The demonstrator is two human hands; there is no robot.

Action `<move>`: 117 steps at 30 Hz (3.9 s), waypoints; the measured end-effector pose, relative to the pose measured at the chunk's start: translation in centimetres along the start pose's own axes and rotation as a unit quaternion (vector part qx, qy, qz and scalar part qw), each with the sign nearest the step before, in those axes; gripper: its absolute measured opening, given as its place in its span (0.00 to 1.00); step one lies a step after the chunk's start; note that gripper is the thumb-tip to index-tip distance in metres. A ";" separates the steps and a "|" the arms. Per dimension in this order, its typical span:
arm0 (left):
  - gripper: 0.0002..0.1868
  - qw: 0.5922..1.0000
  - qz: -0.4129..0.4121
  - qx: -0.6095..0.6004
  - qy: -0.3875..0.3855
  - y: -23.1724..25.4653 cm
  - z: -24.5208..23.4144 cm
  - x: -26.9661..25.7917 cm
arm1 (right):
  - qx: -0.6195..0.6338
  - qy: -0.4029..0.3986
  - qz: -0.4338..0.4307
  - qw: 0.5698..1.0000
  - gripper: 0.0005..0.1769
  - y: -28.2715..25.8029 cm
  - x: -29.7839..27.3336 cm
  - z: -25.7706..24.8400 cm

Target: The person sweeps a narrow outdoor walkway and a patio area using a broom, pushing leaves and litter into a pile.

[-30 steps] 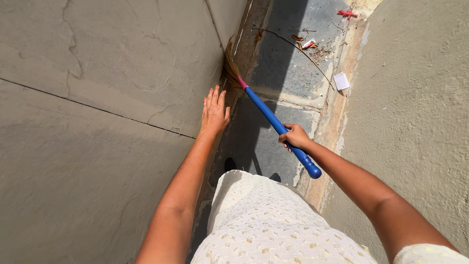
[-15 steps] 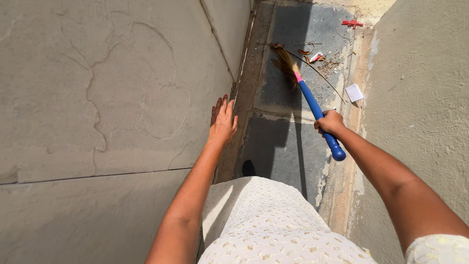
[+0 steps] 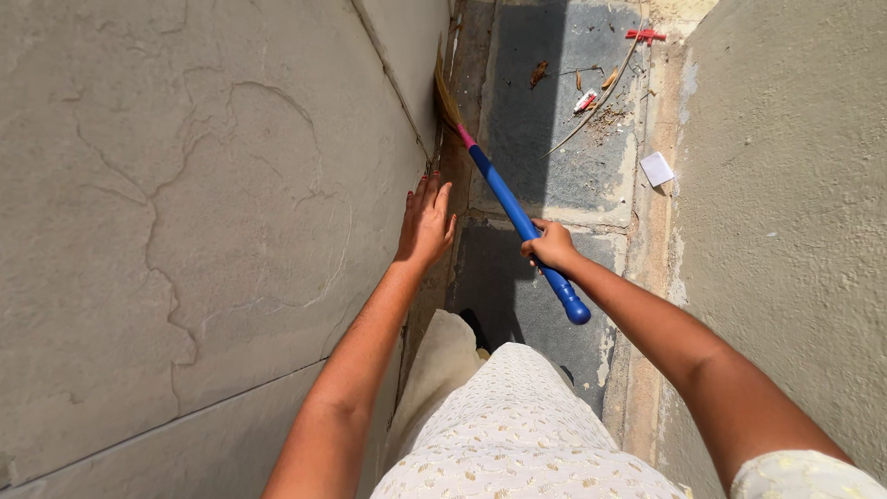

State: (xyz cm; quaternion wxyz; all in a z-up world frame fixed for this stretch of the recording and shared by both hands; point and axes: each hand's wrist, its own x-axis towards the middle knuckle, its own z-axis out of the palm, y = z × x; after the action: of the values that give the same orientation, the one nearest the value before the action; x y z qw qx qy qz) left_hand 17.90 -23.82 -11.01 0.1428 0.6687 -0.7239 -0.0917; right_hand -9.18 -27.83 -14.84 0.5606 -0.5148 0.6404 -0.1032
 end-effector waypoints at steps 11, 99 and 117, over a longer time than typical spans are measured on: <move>0.34 1.000 -0.007 0.014 -0.022 -2.9 1.6 -1.2 | 0.046 0.067 0.047 0.996 0.16 0.7 5.3 -3.2; 0.39 0.998 0.033 -0.026 -0.045 -0.6 6.6 6.0 | 0.813 0.151 0.073 0.557 0.10 -9.4 3.4 1.5; 0.34 0.998 -0.031 0.009 -0.050 5.6 5.6 19.1 | 0.629 0.133 0.085 0.762 0.06 0.6 24.0 -15.5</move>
State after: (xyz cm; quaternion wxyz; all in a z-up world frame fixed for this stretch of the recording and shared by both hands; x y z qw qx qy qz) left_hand 9.58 -42.65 -12.86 0.0969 0.6868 -0.7098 -0.1229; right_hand -18.51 -53.02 -24.50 0.6743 0.0284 0.5408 -0.5021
